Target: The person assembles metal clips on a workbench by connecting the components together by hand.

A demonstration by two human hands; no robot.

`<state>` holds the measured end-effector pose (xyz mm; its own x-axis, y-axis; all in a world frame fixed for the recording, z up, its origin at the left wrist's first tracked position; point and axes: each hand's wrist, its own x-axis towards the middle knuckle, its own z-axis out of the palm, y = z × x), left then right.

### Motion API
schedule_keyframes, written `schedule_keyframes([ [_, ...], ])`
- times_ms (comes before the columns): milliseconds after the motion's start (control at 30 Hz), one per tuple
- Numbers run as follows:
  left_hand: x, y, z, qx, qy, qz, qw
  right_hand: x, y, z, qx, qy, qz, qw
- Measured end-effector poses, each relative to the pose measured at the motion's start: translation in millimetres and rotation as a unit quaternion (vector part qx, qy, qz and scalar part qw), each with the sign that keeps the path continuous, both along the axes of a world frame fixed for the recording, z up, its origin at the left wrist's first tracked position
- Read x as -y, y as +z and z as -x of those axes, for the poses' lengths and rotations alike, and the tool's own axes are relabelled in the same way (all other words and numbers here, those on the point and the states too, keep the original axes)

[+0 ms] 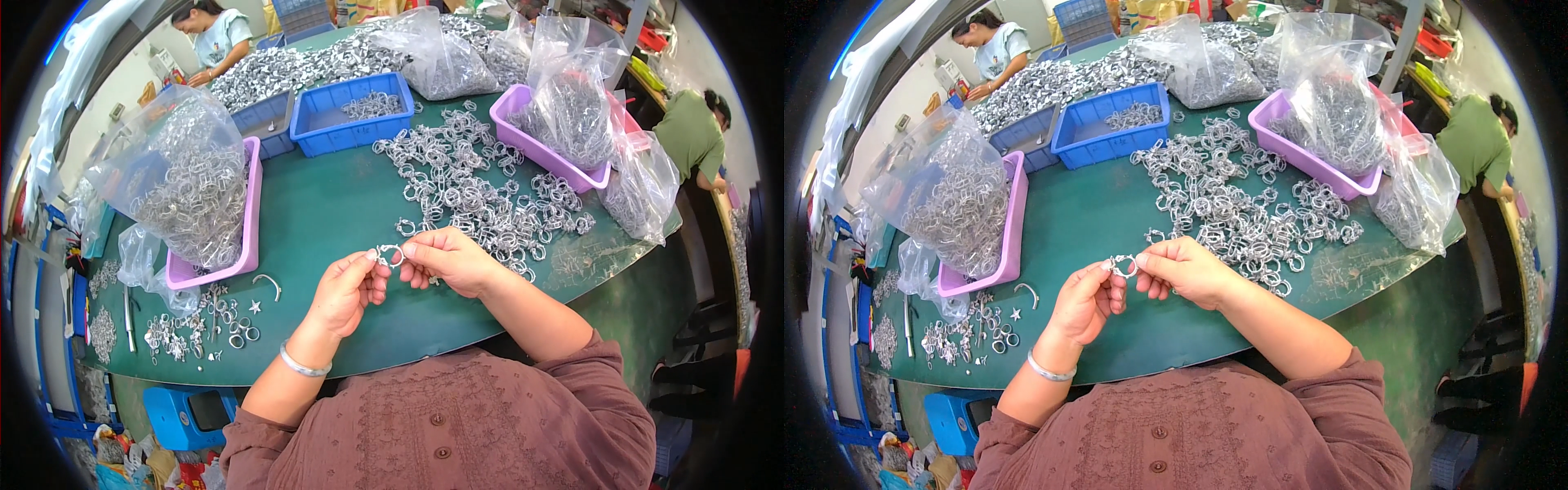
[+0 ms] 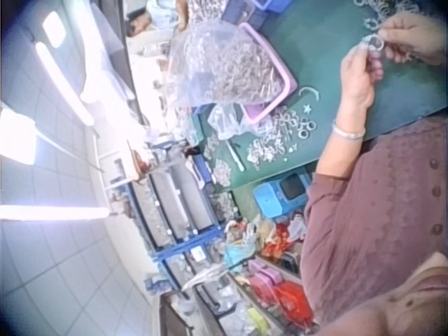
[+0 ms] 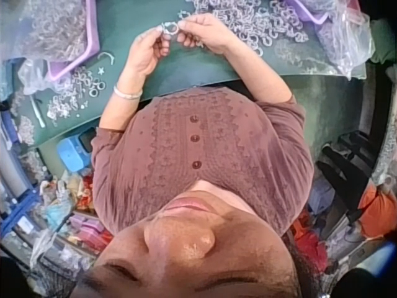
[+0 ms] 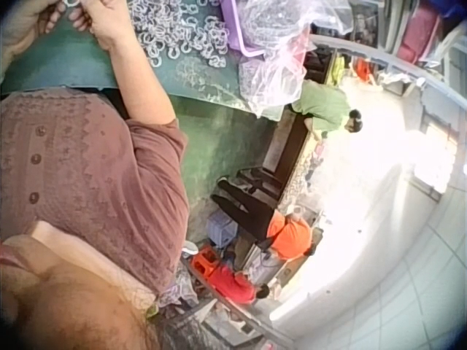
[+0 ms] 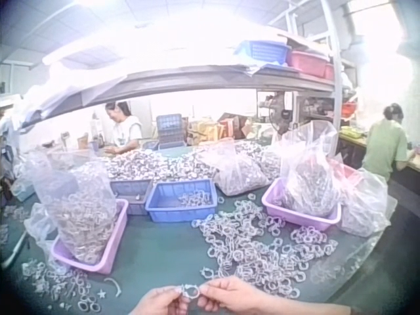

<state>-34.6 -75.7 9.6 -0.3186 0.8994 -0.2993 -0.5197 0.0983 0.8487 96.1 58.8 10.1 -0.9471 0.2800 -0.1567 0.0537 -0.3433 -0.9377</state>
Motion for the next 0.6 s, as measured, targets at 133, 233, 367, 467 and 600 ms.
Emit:
schedule_keyframes([
  [133,2.4,-0.3,-0.8,0.001,-0.005,-0.002,1.000,1.7,-0.7,-1.6,0.009,-0.002,0.001,1.000],
  [233,0.6,0.8,0.9,-0.028,0.011,0.003,1.000,0.3,2.3,0.5,0.008,-0.003,-0.012,1.000],
  [367,1.6,-0.8,1.6,-0.037,0.009,0.000,0.999,-0.8,-1.6,0.9,0.006,-0.002,-0.016,1.000],
  [467,1.9,-0.8,1.3,-0.037,0.010,-0.002,0.999,-2.1,-2.6,0.7,0.002,0.008,-0.023,1.000],
  [600,2.7,-1.4,1.5,-0.044,0.011,-0.006,0.999,0.2,0.0,0.5,-0.004,0.004,-0.027,1.000],
])
